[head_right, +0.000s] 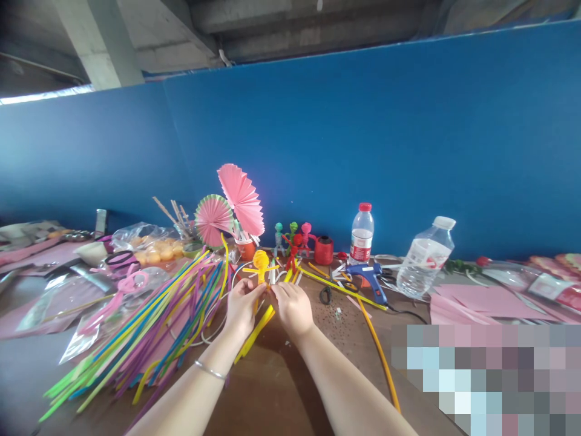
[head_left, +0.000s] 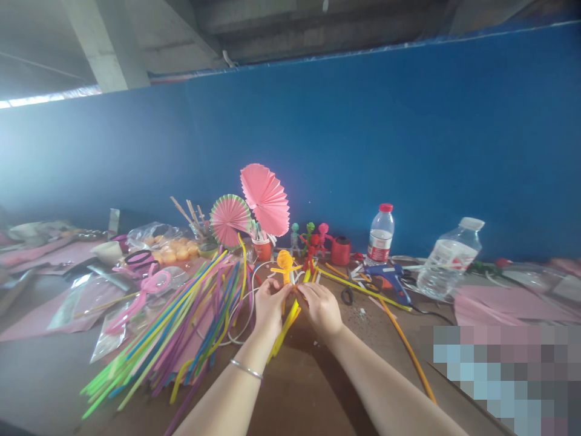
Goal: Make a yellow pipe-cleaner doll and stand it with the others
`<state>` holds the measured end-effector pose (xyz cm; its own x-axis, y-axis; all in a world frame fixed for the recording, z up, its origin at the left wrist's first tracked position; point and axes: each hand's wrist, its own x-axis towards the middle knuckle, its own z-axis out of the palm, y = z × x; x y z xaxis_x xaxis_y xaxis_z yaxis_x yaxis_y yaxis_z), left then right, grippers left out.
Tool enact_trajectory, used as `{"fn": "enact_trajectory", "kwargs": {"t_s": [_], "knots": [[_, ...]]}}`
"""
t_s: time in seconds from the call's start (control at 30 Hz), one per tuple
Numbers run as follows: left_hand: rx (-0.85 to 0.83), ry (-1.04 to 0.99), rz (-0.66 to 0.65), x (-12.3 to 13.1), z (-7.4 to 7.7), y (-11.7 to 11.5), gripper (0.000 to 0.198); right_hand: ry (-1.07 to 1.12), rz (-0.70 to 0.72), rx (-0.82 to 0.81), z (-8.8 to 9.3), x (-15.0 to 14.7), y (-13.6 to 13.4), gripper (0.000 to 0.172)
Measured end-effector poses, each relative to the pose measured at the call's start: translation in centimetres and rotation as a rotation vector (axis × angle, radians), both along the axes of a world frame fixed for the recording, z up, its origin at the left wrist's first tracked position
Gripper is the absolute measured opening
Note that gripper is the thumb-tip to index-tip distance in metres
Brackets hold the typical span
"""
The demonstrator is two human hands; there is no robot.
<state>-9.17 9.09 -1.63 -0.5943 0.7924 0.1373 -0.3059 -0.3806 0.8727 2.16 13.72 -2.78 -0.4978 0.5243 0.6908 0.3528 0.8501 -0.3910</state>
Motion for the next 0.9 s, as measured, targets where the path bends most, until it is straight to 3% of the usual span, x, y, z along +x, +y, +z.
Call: {"fn": "enact_trajectory", "kwargs": {"t_s": [0.2,0.33,0.5,0.7,0.9], "knots": [[-0.003,0.106,0.008,0.1,-0.1,-0.1,0.03,0.163,-0.019,-0.215,0.5,-0.3,-0.2,0.023],[-0.001,0.23,0.045,-0.1,0.1,-0.3,0.025,0.352,0.008,-0.54,0.6,-0.8,-0.3,0.018],[0.005,0.235,0.02,-0.5,-0.4,-0.1,0.017,0.549,0.218,-1.029,0.5,-1.7,0.0,0.017],[0.106,0.087,-0.065,-0.3,-0.7,0.2,0.026,0.737,0.353,-1.525,0.7,-2.1,0.4,0.009],[0.11,0.043,-0.135,0.2,-0.5,0.0,0.028,0.629,0.52,-1.793,0.9,-0.7,1.0,0.011]]}}
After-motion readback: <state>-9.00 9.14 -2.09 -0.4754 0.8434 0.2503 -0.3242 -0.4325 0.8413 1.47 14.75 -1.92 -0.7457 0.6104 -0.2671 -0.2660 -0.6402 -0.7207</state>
